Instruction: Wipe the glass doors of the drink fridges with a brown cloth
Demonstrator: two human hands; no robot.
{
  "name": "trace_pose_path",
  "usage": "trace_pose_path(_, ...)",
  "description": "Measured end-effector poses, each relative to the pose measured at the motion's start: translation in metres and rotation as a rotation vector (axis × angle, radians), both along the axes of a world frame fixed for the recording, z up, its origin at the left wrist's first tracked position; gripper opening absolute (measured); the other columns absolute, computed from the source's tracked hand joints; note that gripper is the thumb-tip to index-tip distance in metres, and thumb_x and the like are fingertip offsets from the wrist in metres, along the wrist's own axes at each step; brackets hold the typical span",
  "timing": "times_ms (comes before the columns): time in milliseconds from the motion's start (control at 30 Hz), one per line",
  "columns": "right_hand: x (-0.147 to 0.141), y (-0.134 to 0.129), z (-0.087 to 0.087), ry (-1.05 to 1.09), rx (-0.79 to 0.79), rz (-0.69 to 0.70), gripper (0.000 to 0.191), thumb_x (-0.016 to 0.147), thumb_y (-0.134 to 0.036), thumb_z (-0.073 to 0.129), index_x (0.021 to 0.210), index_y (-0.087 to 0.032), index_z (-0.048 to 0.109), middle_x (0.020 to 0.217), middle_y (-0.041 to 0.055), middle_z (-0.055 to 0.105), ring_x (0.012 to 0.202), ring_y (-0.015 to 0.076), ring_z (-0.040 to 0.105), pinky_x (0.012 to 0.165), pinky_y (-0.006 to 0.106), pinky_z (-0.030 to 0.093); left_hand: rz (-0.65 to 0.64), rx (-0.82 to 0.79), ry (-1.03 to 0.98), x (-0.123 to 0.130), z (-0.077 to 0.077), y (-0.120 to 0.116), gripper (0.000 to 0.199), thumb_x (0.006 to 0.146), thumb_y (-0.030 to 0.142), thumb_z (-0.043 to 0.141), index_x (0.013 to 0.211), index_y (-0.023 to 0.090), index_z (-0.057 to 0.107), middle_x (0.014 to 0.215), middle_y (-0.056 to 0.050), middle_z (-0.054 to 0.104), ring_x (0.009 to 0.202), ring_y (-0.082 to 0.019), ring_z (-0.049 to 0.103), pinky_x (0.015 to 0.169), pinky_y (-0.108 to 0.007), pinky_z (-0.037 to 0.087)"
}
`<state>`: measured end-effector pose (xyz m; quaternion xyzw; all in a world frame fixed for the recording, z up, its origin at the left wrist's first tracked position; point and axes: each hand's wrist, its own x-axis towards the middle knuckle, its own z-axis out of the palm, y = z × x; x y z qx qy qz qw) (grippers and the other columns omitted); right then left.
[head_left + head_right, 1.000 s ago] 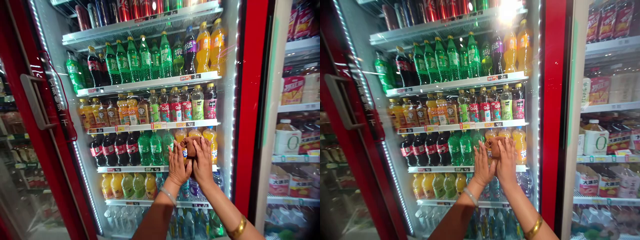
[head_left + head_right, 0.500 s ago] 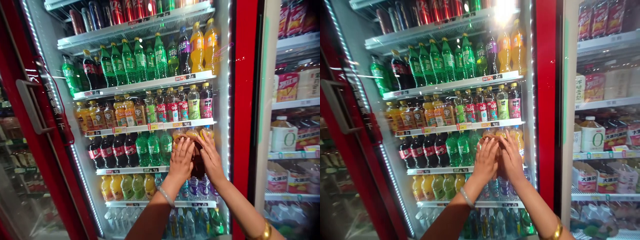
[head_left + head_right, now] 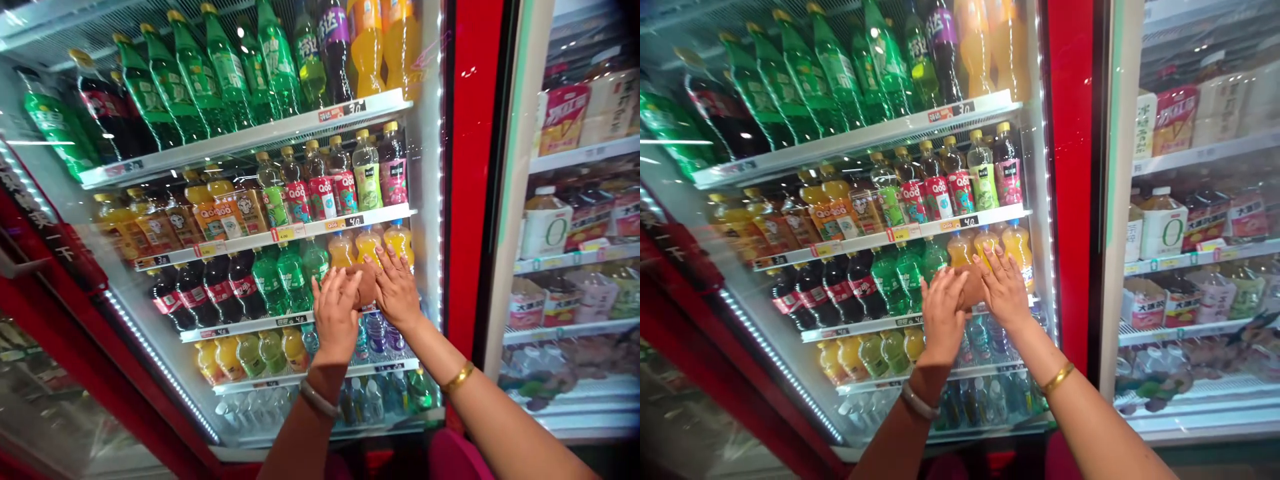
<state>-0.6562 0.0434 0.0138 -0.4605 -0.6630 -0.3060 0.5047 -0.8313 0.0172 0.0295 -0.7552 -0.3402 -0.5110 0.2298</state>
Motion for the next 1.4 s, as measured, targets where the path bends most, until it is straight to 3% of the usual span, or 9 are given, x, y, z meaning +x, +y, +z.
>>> trace_pose_path(100,-0.001,-0.005,-0.008,0.005,-0.008,0.019,0.068,0.103,-0.024,0.048,0.164,-0.038,0.022,0.171,-0.0029,0.026,0.162,0.0194,0.016,0.134,0.05,0.02,0.04,0.007,-0.214,-0.002,0.023,0.004,0.081,0.072,-0.008,0.054,0.143,0.03,0.057,0.148,-0.007,0.06,0.146,-0.025,0.05,0.132,-0.059,0.02)
trace_pose_path(167,-0.001,-0.01,-0.016,0.007,-0.02,0.024,0.071,0.103,-0.022,0.049,0.165,-0.039,0.019,0.172,-0.0021,0.025,0.162,0.0206,0.015,0.133,0.053,0.021,0.07,0.05,-0.289,0.0,0.019,0.007,0.077,0.073,-0.007,0.053,0.141,0.027,0.06,0.148,-0.008,0.06,0.147,-0.025,0.048,0.131,-0.056,0.025)
trace_pose_path(400,-0.01,-0.03,-0.054,0.09,-0.119,0.111,0.077,0.1,-0.01,0.041,0.167,-0.033,0.01,0.172,0.0044,0.026,0.163,0.0245,0.011,0.129,0.06,0.03,0.018,0.08,-0.029,0.008,-0.054,-0.001,0.068,0.078,-0.007,0.049,0.133,0.027,0.068,0.143,-0.007,0.065,0.147,-0.024,0.048,0.127,-0.052,0.036)
trace_pose_path(633,-0.037,-0.036,-0.065,0.315,-0.245,0.082,0.084,0.096,-0.011,0.043,0.168,-0.025,0.004,0.173,0.0096,0.022,0.162,0.0284,0.014,0.131,0.064,0.023,-0.005,-0.046,-0.053,0.018,-0.021,-0.004,0.074,0.075,-0.007,0.048,0.137,0.029,0.066,0.155,-0.004,0.056,0.153,-0.023,0.041,0.129,-0.052,0.032)
trace_pose_path(867,-0.039,-0.053,-0.099,0.29,-0.353,0.091,0.087,0.091,-0.004,0.041,0.167,-0.033,0.009,0.174,0.0051,0.016,0.162,0.028,0.009,0.129,0.067,0.023,0.052,-0.193,-0.071,0.005,-0.089,-0.027,0.066,0.077,0.003,0.052,0.135,0.027,0.069,0.138,-0.007,0.067,0.135,-0.028,0.057,0.117,-0.048,0.044)
trace_pose_path(1000,-0.043,-0.064,-0.09,0.316,-0.317,0.095,0.085,0.097,-0.011,0.043,0.167,-0.033,0.001,0.175,0.0056,0.011,0.162,0.0273,0.013,0.129,0.063,0.029,0.11,-0.145,-0.159,-0.005,-0.062,-0.022,0.064,0.077,0.004,0.055,0.134,0.03,0.07,0.135,-0.008,0.067,0.128,-0.029,0.06,0.115,-0.049,0.045)
trace_pose_path(1133,-0.046,-0.063,-0.065,0.288,-0.239,0.11,0.083,0.1,-0.015,0.043,0.166,-0.037,-0.001,0.175,0.0004,0.009,0.162,0.0254,0.014,0.131,0.058,0.027,0.141,0.035,-0.225,-0.002,-0.028,-0.004,0.07,0.082,-0.002,0.052,0.141,0.032,0.065,0.153,-0.008,0.056,0.149,-0.028,0.046,0.124,-0.051,0.037)
trace_pose_path(1267,-0.044,-0.056,-0.064,0.269,-0.254,0.125,0.081,0.099,-0.008,0.036,0.165,-0.041,0.003,0.174,-0.0023,0.012,0.162,0.0242,0.015,0.131,0.059,0.028,0.061,0.006,-0.007,0.008,-0.065,-0.001,0.079,0.084,-0.003,0.05,0.154,0.035,0.05,0.165,-0.007,0.043,0.159,-0.029,0.028,0.128,-0.058,0.03)
trace_pose_path(1400,-0.034,-0.051,-0.064,0.171,-0.244,0.105,0.078,0.101,-0.006,0.036,0.165,-0.042,0.008,0.172,-0.0001,0.022,0.162,0.0247,0.014,0.129,0.063,0.029,0.083,-0.043,0.02,0.002,-0.109,-0.007,0.084,0.083,-0.006,0.047,0.156,0.035,0.045,0.164,-0.008,0.045,0.157,-0.028,0.034,0.125,-0.059,0.036)
